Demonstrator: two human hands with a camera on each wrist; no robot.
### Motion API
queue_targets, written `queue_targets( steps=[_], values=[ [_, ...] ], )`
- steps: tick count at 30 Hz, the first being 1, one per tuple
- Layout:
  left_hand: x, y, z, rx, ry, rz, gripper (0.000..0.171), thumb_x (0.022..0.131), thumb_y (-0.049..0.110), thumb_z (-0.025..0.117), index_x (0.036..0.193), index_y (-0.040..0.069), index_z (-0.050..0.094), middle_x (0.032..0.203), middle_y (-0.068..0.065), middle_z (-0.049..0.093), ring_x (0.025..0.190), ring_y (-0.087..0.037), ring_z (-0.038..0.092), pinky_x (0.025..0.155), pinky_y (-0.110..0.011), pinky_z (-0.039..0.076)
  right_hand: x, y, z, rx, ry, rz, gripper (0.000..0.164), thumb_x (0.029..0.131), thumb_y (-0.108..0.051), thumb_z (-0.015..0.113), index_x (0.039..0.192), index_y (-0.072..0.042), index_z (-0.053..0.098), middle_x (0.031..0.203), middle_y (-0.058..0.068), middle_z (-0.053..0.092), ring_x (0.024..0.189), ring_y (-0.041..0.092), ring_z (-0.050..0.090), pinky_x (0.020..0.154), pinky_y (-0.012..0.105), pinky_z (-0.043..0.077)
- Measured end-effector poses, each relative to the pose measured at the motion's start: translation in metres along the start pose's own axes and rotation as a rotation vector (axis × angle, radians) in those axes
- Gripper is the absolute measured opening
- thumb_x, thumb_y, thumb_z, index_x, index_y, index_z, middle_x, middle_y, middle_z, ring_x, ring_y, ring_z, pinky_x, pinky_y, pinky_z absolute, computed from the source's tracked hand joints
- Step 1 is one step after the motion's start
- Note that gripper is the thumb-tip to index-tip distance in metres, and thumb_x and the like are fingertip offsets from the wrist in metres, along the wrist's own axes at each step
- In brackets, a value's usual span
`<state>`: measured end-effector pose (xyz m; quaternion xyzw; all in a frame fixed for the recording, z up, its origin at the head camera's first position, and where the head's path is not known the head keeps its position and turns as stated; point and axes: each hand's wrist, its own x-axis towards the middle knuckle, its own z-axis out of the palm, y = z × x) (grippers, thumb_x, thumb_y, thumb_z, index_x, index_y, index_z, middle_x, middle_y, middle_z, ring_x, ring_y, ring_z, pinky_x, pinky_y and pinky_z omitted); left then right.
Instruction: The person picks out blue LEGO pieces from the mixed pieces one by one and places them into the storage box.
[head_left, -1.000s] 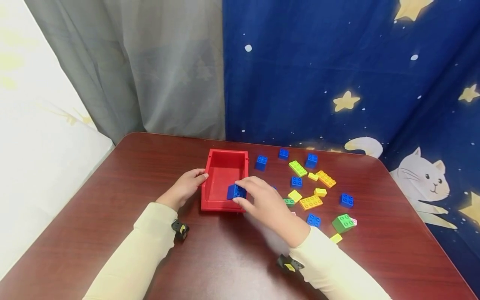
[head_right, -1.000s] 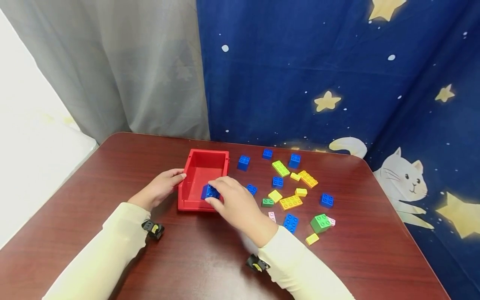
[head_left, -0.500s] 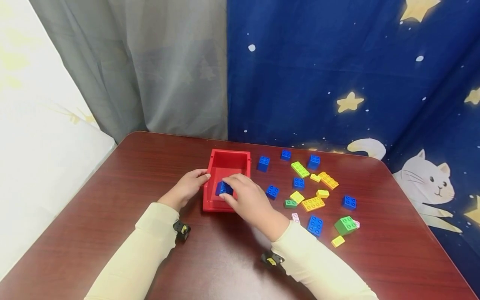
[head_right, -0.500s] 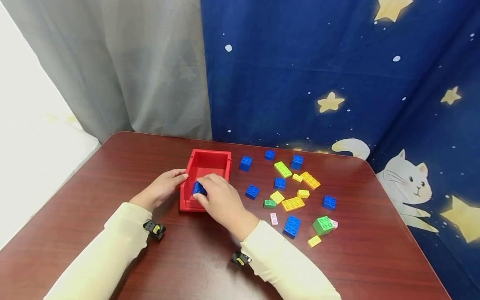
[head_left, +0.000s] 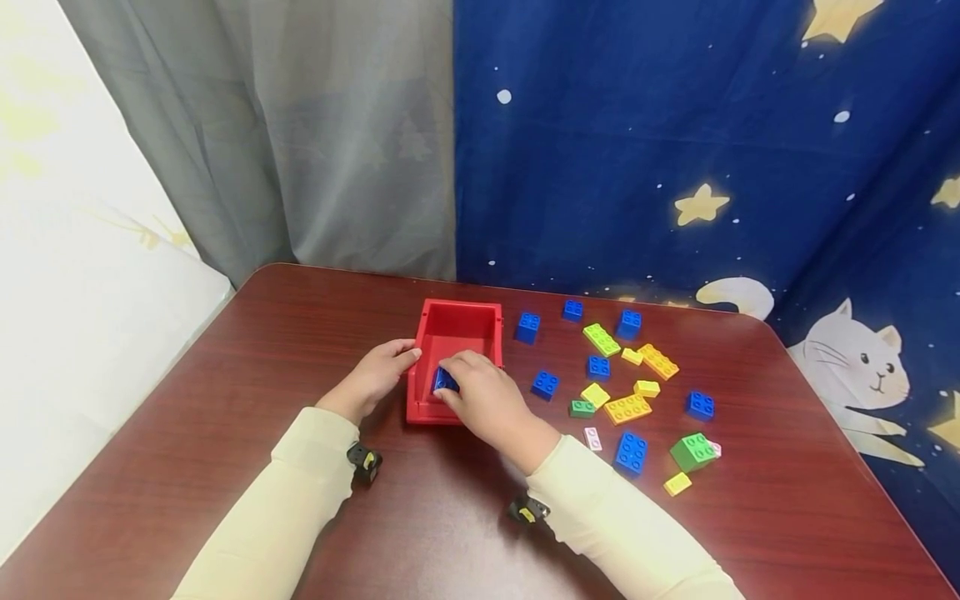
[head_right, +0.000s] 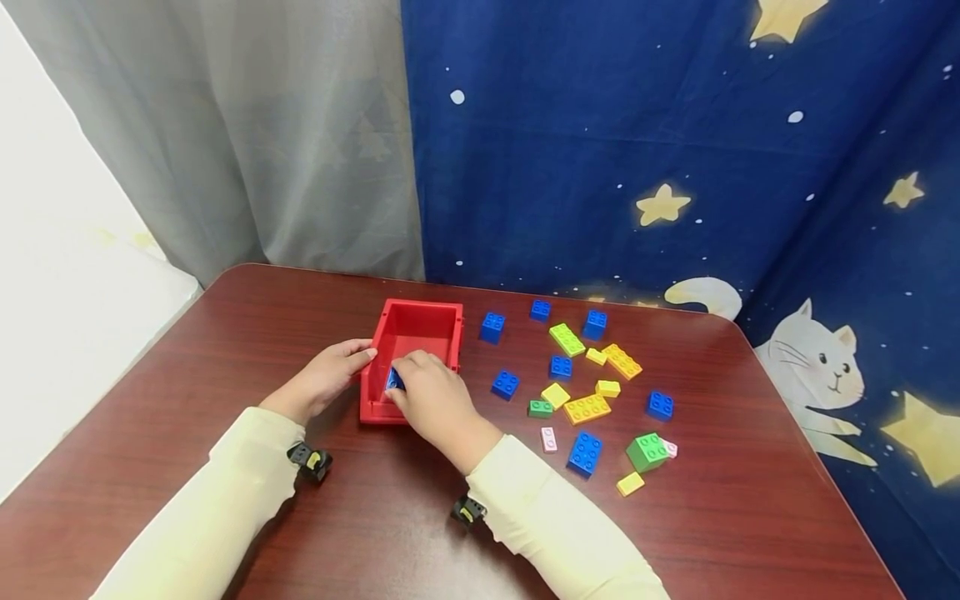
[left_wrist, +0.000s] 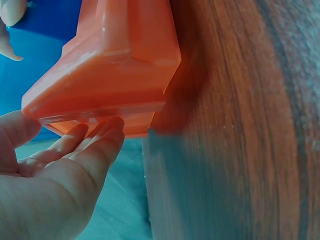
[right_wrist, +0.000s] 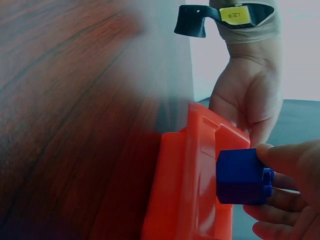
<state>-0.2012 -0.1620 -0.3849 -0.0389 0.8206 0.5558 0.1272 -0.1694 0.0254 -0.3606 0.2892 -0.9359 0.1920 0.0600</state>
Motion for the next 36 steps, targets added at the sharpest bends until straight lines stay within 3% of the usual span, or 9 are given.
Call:
queue_targets(
  steps=[11, 18, 36],
  values=[
    [-0.002, 0.001, -0.001, -0.007, -0.003, -0.033, 0.049, 0.102, 0.026, 0.045, 0.145, 0.003, 0.039, 0.144, -0.020, 0.044, 0.133, -0.039, 0.039, 0.109, -0.056, 0.033, 0.008, -0.001, 0.009, -0.012, -0.045, -0.008, 0.047, 0.084, -0.029, 0.075, 0.124, -0.008, 0.064, 0.111, 0.006, 0.065, 0.103, 0.019, 0.062, 0.091, 0.034, 0.054],
    [-0.001, 0.001, 0.001, -0.042, 0.003, -0.019, 0.047, 0.103, 0.024, 0.044, 0.144, 0.001, 0.041, 0.142, -0.021, 0.046, 0.133, -0.037, 0.040, 0.112, -0.056, 0.028, 0.013, -0.002, 0.015, 0.009, -0.088, 0.017, 0.049, 0.084, -0.030, 0.074, 0.127, -0.009, 0.063, 0.113, 0.006, 0.065, 0.104, 0.018, 0.062, 0.091, 0.033, 0.053],
    [-0.002, 0.000, 0.001, -0.002, 0.014, -0.019, 0.049, 0.102, 0.027, 0.045, 0.144, 0.002, 0.041, 0.143, -0.021, 0.044, 0.134, -0.040, 0.038, 0.110, -0.058, 0.030, 0.019, -0.002, 0.022, 0.014, -0.130, 0.045, 0.049, 0.083, -0.032, 0.076, 0.125, -0.011, 0.064, 0.111, 0.004, 0.065, 0.102, 0.017, 0.063, 0.091, 0.030, 0.053]
  ],
)
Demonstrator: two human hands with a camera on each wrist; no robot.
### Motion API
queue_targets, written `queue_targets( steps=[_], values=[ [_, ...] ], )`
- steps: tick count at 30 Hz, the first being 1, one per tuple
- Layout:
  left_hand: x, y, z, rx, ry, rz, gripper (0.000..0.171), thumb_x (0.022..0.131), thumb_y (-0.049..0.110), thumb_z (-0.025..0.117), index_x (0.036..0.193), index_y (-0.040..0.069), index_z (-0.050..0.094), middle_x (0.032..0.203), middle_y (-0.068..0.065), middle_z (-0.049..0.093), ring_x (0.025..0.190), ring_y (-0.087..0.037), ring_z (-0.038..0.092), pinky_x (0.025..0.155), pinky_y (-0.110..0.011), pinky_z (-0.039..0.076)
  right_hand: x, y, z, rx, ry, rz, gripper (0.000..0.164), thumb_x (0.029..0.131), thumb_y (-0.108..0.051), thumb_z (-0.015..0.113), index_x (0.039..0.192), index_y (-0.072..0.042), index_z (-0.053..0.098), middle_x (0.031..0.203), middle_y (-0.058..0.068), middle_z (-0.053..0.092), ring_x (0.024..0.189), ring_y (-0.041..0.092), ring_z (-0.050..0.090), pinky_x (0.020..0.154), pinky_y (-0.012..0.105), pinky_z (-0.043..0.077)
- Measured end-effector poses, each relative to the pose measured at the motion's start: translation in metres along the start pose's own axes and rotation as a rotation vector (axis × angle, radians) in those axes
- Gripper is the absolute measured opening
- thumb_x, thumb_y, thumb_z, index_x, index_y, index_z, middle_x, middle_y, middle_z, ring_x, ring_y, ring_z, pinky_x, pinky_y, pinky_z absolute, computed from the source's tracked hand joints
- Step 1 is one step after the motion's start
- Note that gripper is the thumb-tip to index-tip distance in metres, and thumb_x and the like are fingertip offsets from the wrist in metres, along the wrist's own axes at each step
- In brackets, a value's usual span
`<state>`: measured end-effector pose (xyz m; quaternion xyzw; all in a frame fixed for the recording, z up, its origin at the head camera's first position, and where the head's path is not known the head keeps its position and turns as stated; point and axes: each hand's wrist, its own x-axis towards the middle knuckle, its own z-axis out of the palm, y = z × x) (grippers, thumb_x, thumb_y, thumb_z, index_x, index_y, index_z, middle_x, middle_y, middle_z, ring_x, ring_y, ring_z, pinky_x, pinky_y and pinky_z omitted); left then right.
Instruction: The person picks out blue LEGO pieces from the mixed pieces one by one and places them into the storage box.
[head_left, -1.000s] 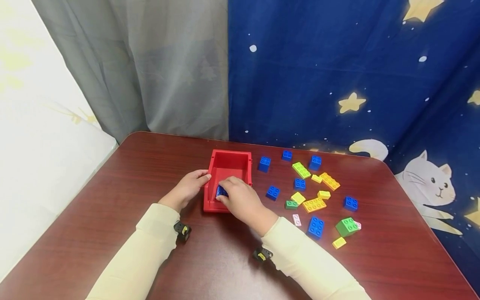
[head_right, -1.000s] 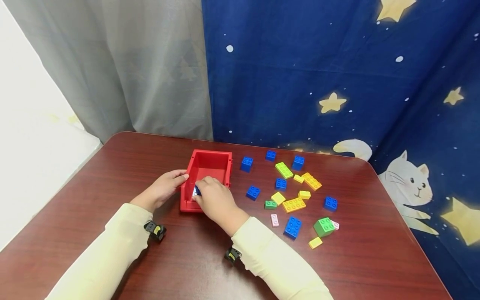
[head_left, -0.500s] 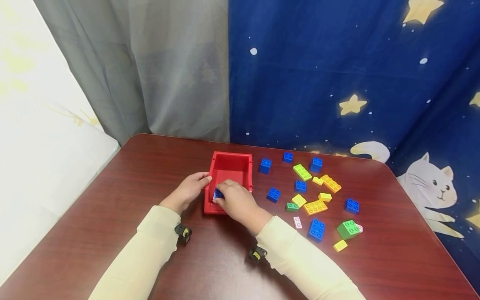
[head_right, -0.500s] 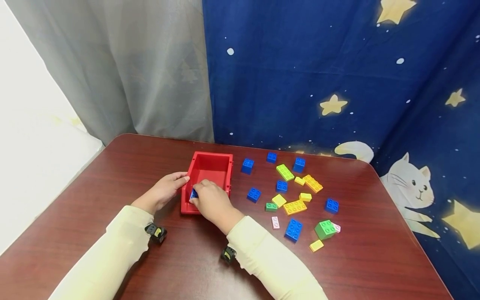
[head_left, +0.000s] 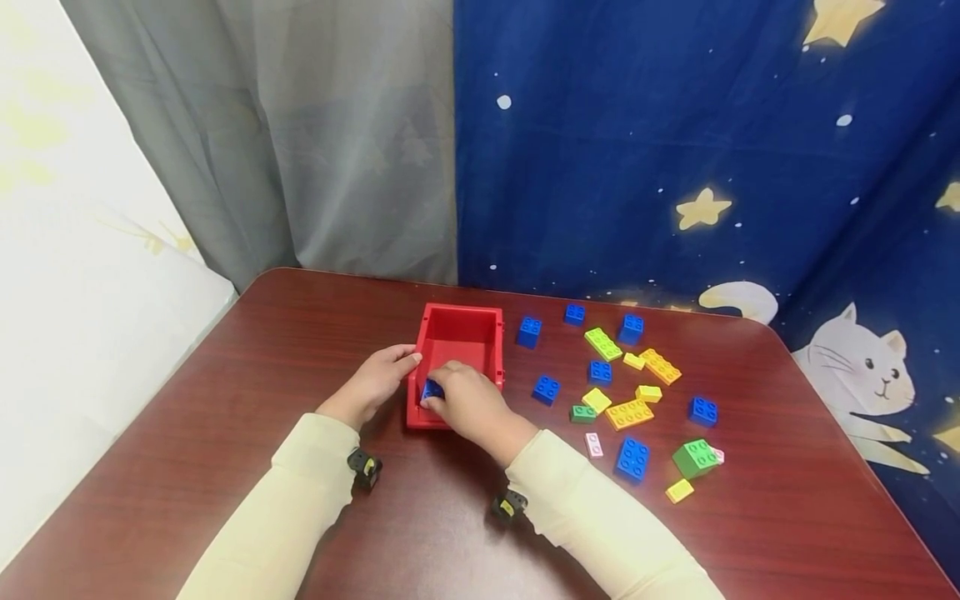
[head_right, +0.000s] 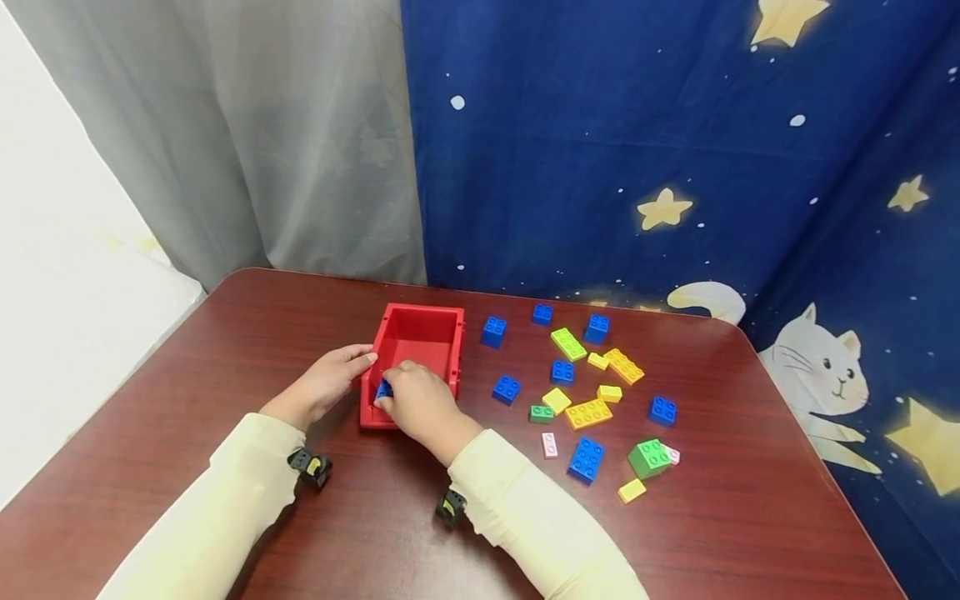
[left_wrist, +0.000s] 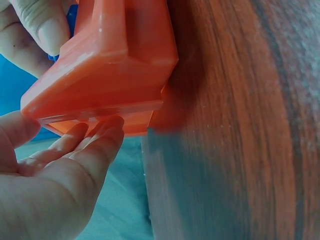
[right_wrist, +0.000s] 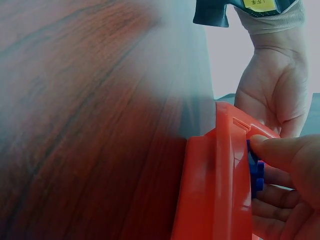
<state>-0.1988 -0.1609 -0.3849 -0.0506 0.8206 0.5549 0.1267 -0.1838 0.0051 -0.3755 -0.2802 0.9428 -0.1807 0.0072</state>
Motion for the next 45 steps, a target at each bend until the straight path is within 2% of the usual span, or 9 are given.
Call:
queue_targets(
  steps=[13, 26, 45],
  values=[
    [-0.002, 0.001, 0.000, 0.007, -0.003, -0.021, 0.051, 0.102, 0.029, 0.046, 0.145, 0.004, 0.040, 0.145, -0.020, 0.042, 0.135, -0.040, 0.035, 0.109, -0.059, 0.032, 0.003, 0.001, 0.004, 0.072, -0.012, 0.018, 0.047, 0.081, -0.030, 0.077, 0.123, -0.011, 0.067, 0.107, 0.003, 0.066, 0.098, 0.016, 0.063, 0.090, 0.028, 0.053],
    [-0.002, -0.001, 0.001, -0.006, 0.000, -0.003, 0.050, 0.102, 0.027, 0.045, 0.144, 0.001, 0.040, 0.144, -0.022, 0.044, 0.135, -0.041, 0.037, 0.110, -0.059, 0.029, 0.005, 0.001, 0.010, 0.002, 0.007, -0.055, 0.038, 0.087, -0.027, 0.072, 0.120, -0.009, 0.069, 0.105, 0.004, 0.067, 0.096, 0.015, 0.063, 0.090, 0.025, 0.052],
    [0.000, -0.002, 0.001, -0.010, 0.005, 0.007, 0.049, 0.102, 0.026, 0.045, 0.144, 0.000, 0.041, 0.143, -0.022, 0.044, 0.134, -0.040, 0.038, 0.110, -0.059, 0.028, 0.010, 0.002, 0.012, -0.025, -0.017, -0.056, 0.034, 0.090, -0.028, 0.069, 0.117, -0.009, 0.070, 0.104, 0.005, 0.068, 0.093, 0.014, 0.063, 0.088, 0.025, 0.053]
  ],
)
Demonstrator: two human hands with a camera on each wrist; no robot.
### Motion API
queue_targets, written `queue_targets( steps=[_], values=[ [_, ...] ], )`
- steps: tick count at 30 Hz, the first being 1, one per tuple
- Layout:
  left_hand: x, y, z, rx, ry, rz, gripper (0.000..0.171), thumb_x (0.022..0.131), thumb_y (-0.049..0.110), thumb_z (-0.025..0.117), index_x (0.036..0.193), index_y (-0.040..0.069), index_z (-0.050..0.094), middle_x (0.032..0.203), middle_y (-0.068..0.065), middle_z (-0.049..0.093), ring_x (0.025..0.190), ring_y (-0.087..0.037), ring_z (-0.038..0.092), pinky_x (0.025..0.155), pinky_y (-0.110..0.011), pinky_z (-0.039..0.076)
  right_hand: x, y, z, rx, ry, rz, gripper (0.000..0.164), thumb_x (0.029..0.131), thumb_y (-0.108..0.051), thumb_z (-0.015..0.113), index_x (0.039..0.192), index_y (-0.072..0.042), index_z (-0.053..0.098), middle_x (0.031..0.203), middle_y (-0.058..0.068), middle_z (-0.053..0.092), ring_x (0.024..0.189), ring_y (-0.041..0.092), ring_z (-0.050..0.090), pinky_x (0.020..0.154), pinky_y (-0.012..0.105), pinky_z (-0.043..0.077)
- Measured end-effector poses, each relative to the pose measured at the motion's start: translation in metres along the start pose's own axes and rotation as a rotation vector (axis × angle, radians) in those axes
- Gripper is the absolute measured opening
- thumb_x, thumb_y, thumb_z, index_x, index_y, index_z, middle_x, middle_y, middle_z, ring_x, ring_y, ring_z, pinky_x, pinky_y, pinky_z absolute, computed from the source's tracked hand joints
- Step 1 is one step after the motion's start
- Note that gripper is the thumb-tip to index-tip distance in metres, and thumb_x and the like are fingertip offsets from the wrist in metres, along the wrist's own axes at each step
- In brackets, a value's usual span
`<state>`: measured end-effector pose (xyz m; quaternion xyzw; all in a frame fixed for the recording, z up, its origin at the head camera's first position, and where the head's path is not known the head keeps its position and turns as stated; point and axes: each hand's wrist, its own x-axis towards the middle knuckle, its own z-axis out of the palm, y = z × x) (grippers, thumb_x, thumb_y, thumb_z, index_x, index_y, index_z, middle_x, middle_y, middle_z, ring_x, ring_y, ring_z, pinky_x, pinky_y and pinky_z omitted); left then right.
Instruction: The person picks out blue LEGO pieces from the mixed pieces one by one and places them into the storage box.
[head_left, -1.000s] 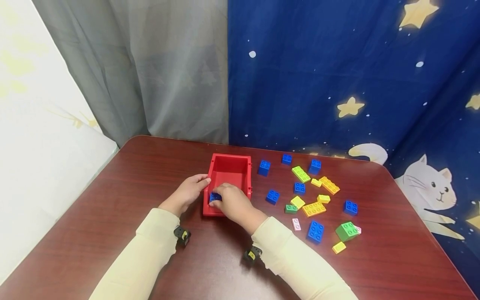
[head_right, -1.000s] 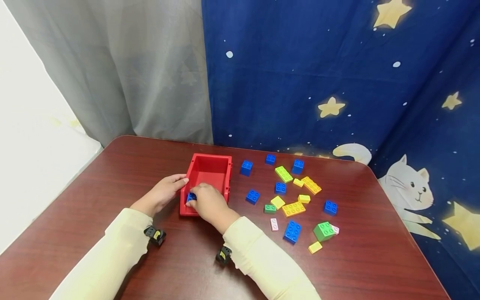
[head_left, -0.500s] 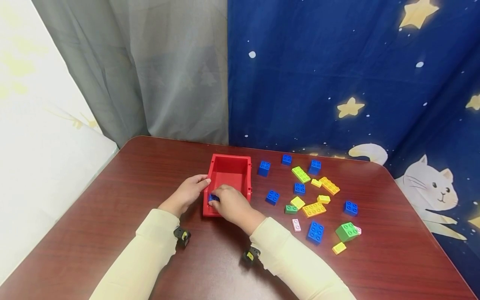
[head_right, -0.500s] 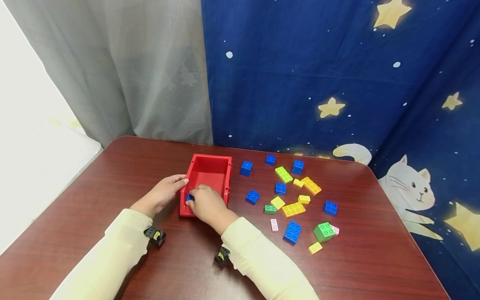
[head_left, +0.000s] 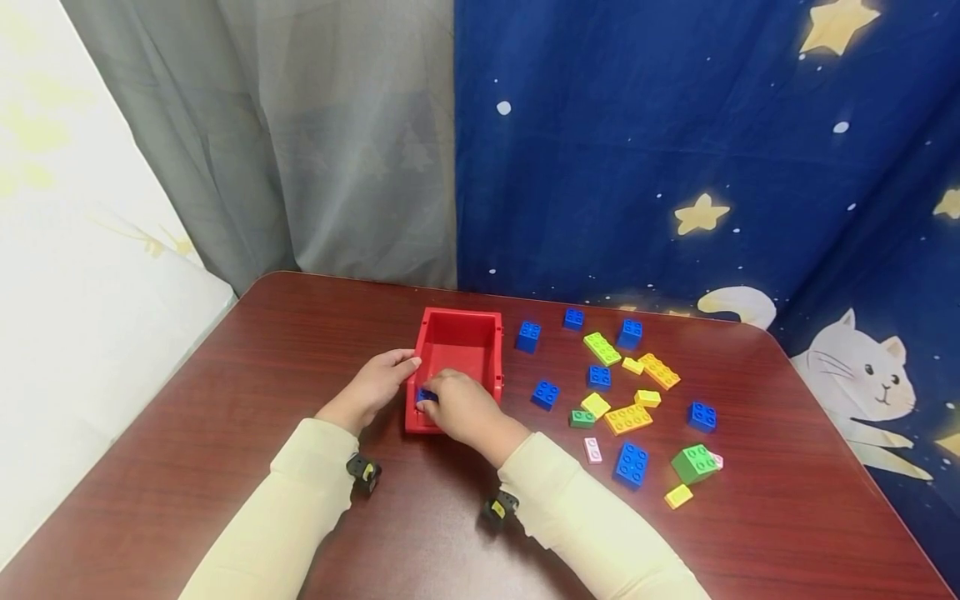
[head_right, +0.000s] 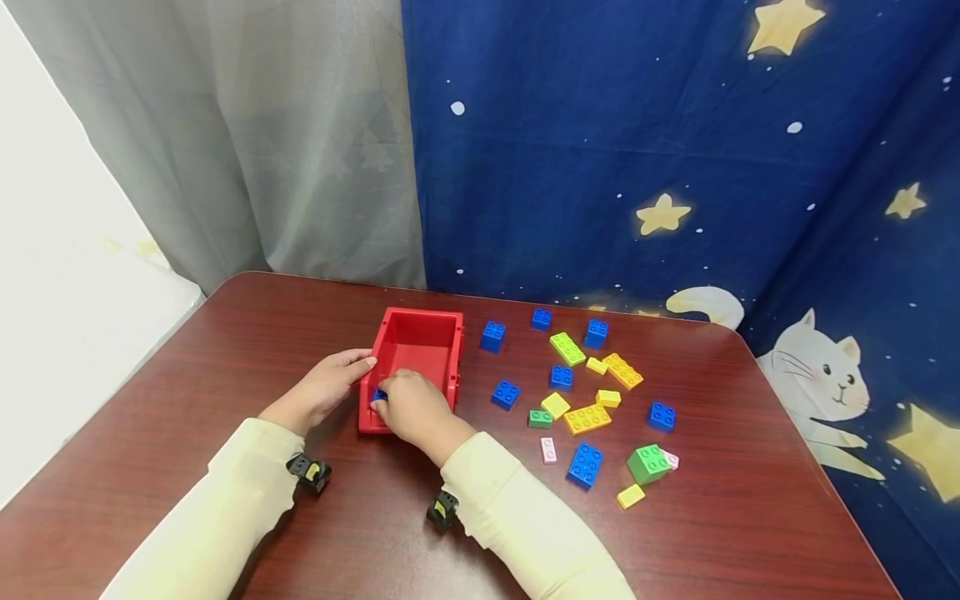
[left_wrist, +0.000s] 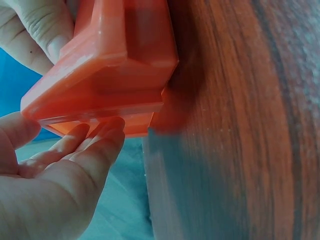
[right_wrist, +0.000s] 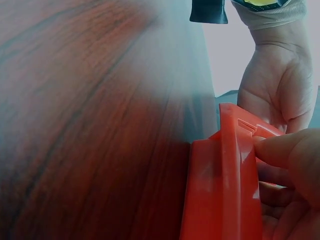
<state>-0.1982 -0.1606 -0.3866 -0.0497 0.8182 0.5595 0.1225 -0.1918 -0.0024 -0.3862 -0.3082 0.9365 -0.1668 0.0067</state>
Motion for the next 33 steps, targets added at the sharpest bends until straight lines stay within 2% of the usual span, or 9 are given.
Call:
queue_targets(
  steps=[10, 21, 33],
  values=[
    [-0.0013, 0.0019, -0.0003, 0.003, 0.000, -0.006, 0.049, 0.102, 0.026, 0.045, 0.144, 0.000, 0.041, 0.143, -0.022, 0.044, 0.134, -0.041, 0.037, 0.110, -0.060, 0.029, 0.0009, -0.0022, -0.0042, 0.006, -0.025, 0.021, 0.036, 0.090, -0.028, 0.069, 0.120, -0.009, 0.069, 0.105, 0.005, 0.068, 0.094, 0.015, 0.063, 0.090, 0.027, 0.053],
    [-0.0005, 0.0000, 0.0000, 0.008, -0.006, -0.005, 0.049, 0.102, 0.026, 0.045, 0.144, 0.001, 0.041, 0.144, -0.022, 0.043, 0.135, -0.040, 0.036, 0.110, -0.060, 0.028, -0.0011, -0.0009, -0.0058, 0.096, -0.077, 0.100, 0.045, 0.087, -0.032, 0.070, 0.126, -0.011, 0.065, 0.112, 0.004, 0.066, 0.099, 0.017, 0.062, 0.092, 0.032, 0.053],
    [0.0004, -0.0001, -0.0003, -0.001, -0.003, -0.005, 0.048, 0.103, 0.026, 0.043, 0.144, 0.000, 0.040, 0.144, -0.023, 0.043, 0.135, -0.041, 0.036, 0.111, -0.060, 0.026, -0.0037, -0.0010, -0.0043, 0.070, -0.064, 0.086, 0.046, 0.089, -0.032, 0.067, 0.130, -0.011, 0.061, 0.116, 0.005, 0.065, 0.103, 0.017, 0.061, 0.095, 0.033, 0.051]
  ],
)
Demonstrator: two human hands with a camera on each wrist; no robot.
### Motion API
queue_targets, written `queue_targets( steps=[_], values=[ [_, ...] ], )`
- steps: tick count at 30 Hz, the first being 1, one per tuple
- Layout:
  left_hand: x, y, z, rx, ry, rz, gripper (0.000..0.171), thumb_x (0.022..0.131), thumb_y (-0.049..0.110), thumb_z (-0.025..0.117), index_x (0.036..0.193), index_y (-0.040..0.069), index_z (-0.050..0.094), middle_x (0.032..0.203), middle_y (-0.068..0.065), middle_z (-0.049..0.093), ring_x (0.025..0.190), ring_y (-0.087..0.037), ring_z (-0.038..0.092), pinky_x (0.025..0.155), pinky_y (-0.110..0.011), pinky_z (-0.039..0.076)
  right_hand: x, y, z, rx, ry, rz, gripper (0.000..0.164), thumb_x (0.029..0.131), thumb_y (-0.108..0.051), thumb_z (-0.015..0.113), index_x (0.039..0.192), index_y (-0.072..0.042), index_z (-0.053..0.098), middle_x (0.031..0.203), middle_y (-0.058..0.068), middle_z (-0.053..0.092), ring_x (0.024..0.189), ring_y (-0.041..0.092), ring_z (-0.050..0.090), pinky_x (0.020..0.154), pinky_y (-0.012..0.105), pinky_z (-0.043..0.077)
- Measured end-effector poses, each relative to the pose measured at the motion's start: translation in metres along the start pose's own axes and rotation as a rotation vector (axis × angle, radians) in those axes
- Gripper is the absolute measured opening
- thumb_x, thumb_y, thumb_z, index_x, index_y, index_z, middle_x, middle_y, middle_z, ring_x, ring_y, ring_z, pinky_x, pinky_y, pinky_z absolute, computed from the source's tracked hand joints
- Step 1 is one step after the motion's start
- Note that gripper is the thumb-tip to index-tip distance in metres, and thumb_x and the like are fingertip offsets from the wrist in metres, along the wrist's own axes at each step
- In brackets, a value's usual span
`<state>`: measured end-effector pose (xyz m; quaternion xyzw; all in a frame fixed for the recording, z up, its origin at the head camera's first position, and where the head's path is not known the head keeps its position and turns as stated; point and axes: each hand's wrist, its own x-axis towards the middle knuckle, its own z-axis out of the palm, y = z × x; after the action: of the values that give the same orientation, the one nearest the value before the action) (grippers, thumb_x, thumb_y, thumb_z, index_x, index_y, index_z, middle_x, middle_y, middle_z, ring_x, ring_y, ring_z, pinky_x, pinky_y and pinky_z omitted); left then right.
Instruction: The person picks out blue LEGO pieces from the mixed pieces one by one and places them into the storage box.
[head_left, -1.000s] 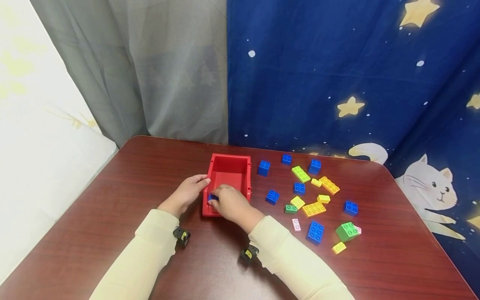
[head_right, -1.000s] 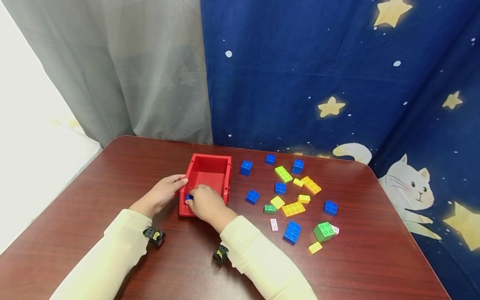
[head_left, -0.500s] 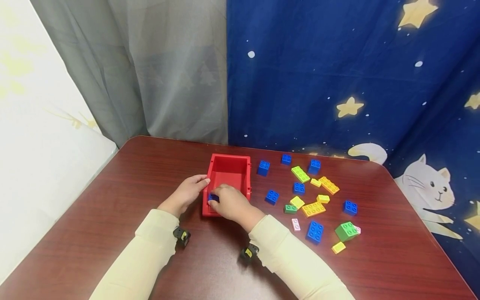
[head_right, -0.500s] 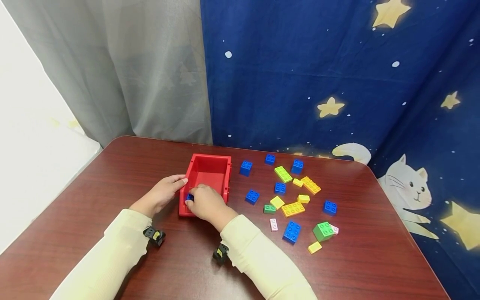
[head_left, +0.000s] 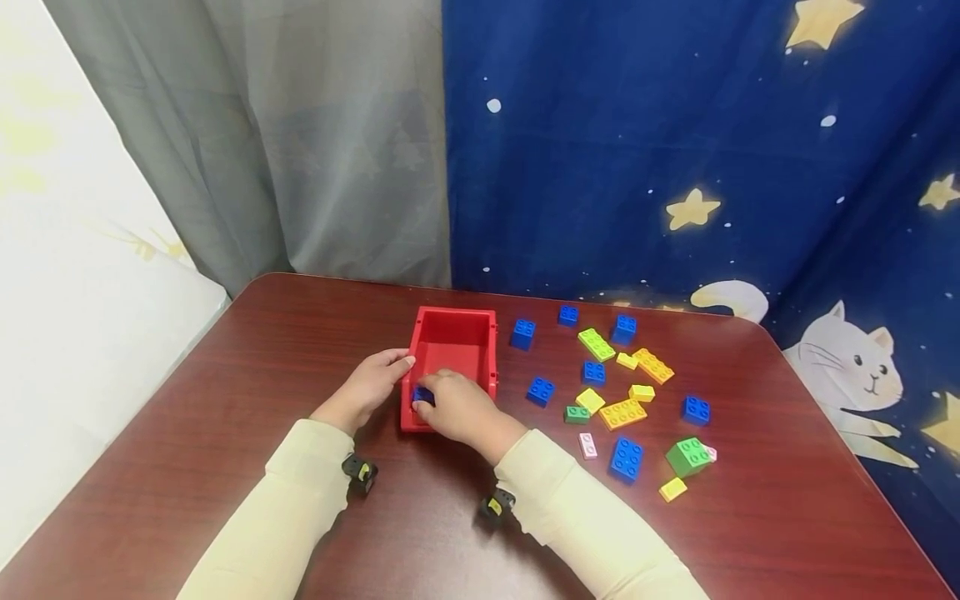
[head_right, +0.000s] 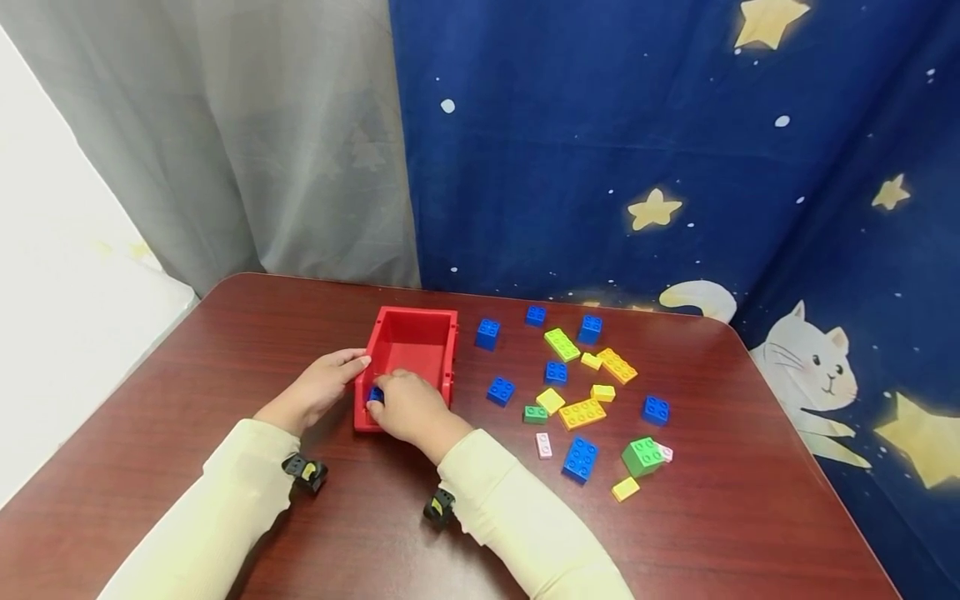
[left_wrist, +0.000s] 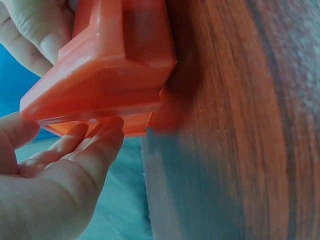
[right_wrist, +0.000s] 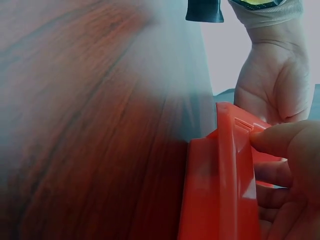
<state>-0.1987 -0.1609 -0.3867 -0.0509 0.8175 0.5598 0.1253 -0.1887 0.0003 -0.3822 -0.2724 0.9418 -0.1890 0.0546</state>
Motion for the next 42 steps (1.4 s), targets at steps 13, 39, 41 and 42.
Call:
queue_targets(
  steps=[13, 39, 41, 42],
  values=[
    [-0.001, 0.000, -0.001, 0.011, -0.006, -0.011, 0.051, 0.103, 0.029, 0.044, 0.145, 0.001, 0.039, 0.145, -0.022, 0.041, 0.136, -0.041, 0.035, 0.111, -0.060, 0.027, -0.017, 0.003, -0.006, -0.036, 0.065, -0.074, 0.052, 0.089, -0.032, 0.068, 0.134, -0.011, 0.057, 0.129, 0.006, 0.059, 0.119, 0.020, 0.055, 0.100, 0.035, 0.048],
    [-0.001, 0.000, 0.000, 0.009, -0.005, -0.041, 0.053, 0.103, 0.031, 0.042, 0.148, 0.004, 0.035, 0.148, -0.021, 0.038, 0.138, -0.040, 0.032, 0.111, -0.059, 0.026, -0.065, 0.016, -0.024, -0.001, 0.192, -0.160, 0.050, 0.087, -0.025, 0.072, 0.134, -0.014, 0.057, 0.132, 0.004, 0.056, 0.122, 0.019, 0.053, 0.095, 0.037, 0.051],
    [0.000, 0.000, 0.000, 0.008, -0.003, -0.040, 0.053, 0.103, 0.031, 0.042, 0.148, 0.004, 0.035, 0.147, -0.021, 0.038, 0.137, -0.040, 0.032, 0.111, -0.059, 0.027, -0.068, 0.019, -0.023, -0.004, 0.201, -0.156, 0.050, 0.086, -0.025, 0.072, 0.134, -0.015, 0.057, 0.132, 0.004, 0.056, 0.122, 0.019, 0.053, 0.096, 0.036, 0.051],
    [0.000, 0.000, 0.000, 0.010, -0.003, -0.039, 0.053, 0.103, 0.031, 0.042, 0.148, 0.004, 0.035, 0.147, -0.021, 0.038, 0.137, -0.040, 0.033, 0.111, -0.058, 0.027, -0.069, 0.020, -0.023, -0.004, 0.205, -0.154, 0.050, 0.086, -0.025, 0.072, 0.134, -0.015, 0.058, 0.131, 0.004, 0.057, 0.122, 0.019, 0.053, 0.096, 0.036, 0.051]
  ],
)
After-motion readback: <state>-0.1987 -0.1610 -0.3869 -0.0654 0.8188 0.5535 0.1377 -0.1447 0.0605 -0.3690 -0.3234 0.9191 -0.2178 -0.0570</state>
